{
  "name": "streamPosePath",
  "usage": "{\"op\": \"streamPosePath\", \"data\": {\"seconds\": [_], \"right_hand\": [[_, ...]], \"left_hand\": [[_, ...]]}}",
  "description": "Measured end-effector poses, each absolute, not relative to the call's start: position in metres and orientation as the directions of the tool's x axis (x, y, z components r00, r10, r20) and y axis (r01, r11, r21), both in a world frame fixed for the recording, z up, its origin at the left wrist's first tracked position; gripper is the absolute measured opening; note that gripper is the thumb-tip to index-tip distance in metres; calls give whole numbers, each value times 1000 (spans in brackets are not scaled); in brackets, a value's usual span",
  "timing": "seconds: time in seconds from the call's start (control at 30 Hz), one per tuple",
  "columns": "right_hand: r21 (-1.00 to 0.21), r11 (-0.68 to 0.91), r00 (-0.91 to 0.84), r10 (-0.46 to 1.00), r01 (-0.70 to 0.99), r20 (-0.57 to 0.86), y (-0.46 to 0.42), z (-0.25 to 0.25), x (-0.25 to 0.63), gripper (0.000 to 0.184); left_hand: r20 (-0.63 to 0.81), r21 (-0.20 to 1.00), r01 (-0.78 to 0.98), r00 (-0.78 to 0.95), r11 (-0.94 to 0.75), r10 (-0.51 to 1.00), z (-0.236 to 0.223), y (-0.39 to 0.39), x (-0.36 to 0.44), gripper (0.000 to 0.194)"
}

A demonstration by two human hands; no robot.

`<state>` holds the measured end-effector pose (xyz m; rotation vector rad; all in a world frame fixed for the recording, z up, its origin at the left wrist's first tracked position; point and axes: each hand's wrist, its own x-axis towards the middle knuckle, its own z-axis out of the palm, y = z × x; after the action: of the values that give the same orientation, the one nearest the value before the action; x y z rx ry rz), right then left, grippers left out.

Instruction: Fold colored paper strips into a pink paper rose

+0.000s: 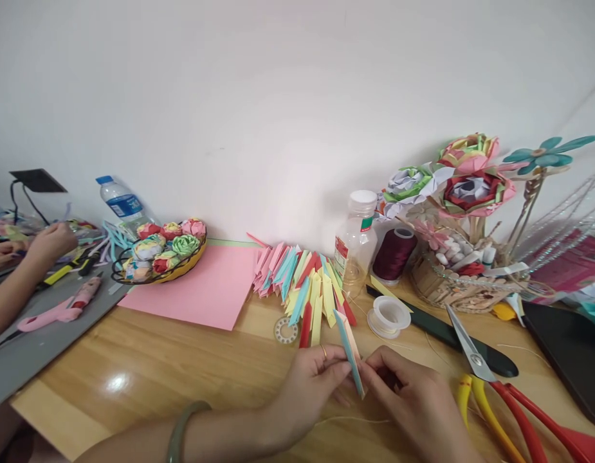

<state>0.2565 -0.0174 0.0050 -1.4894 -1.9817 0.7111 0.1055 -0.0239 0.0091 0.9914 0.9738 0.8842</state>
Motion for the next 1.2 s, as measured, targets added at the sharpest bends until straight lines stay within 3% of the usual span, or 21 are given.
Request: {"op": "streamPosePath", "data": {"seconds": [0.1,0.3,0.53,0.63,0.77,0.83,0.97,1.2], "right_hand": [[-685,231,-218,970,691,106,-20,7,255,36],[-660,241,-230,967,712,105,-23,8,255,32],[-746,225,-296,954,626,39,-16,20,260,39],[-664,272,-208,962,697,176,-4,32,278,34],[-486,193,-23,942,852,335,28,43,305,34],[-400,185,-72,957,897,281,44,42,313,31],[-397,165,-131,985,903,111,61,35,315,28],[-417,147,-95,985,897,142,62,29,316,32]], "left_hand": [[-259,930,-167,335,328,906,11,-25,105,31],[-304,909,-167,362,382,881,11,-24,104,27],[-334,872,-235,353,429,874,8,-24,107,27],[-362,852,-253,348,458,865,10,-23,108,32],[-379,838,-275,331,472,864,10,-23,108,40],[-391,834,-270,325,481,861,10,-22,108,43],[-383,842,-258,334,474,861,8,-21,108,44],[-383,840,-236,380,488,842,9,-21,108,37]]}}
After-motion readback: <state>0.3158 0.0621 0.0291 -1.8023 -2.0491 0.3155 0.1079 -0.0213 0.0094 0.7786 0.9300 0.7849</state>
